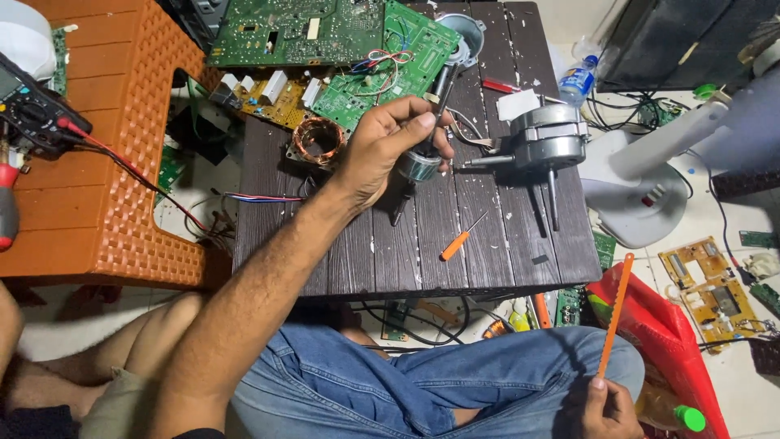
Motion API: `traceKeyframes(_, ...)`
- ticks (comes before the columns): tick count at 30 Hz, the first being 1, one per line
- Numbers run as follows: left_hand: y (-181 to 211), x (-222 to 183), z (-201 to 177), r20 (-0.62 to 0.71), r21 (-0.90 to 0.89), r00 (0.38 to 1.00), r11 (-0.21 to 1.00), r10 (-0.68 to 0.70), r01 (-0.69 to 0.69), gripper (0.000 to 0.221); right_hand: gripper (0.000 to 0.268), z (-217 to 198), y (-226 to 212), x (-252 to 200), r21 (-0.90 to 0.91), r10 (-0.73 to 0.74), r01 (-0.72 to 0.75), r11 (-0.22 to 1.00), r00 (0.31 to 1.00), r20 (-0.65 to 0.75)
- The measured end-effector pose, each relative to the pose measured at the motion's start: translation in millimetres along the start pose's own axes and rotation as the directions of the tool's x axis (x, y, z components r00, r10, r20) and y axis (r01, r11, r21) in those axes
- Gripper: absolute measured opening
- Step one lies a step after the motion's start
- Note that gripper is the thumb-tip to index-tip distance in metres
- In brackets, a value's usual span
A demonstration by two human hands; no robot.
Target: Cutting a small metal rod using a manual saw blade among electronic components.
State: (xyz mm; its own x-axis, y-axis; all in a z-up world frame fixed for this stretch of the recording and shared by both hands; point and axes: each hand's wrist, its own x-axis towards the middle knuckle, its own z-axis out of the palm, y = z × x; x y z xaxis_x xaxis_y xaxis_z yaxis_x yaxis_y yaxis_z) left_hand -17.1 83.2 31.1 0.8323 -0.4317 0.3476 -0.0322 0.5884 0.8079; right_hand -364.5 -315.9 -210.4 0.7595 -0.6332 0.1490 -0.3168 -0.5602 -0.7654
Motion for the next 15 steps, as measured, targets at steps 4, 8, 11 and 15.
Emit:
traceKeyframes(4, -7.6, -1.3, -3.6, -0.019, 0.046, 1.000, 0.999, 0.012, -0.011, 0.015, 0.017, 2.7, -5.4, -0.5, 0.031, -0.075, 0.077, 0.997, 0.996, -0.037)
traceKeyframes(8, -22.9, 0.2, -9.6, -0.035, 0.104, 0.999, 0.995, 0.011, -0.007, 0.014, 0.016, 1.5, -3.7, 0.1, 0.000, -0.078, 0.078, 0.997, 0.996, -0.031)
traceKeyframes(11, -31.9, 1.1, -12.9, -0.026, 0.115, 1.000, 0.993, 0.016, -0.013, 0.014, 0.016, 0.9, -19.3, -2.2, 0.020, -0.075, 0.076, 0.997, 0.997, -0.033)
traceKeyframes(15, -36.6, -0.2, -11.7, 0.001, 0.211, 0.998, 0.976, -0.060, 0.058, 0.010, 0.016, 1.6, -36.9, -4.3, 0.039, -0.045, 0.046, 0.998, 0.998, -0.037)
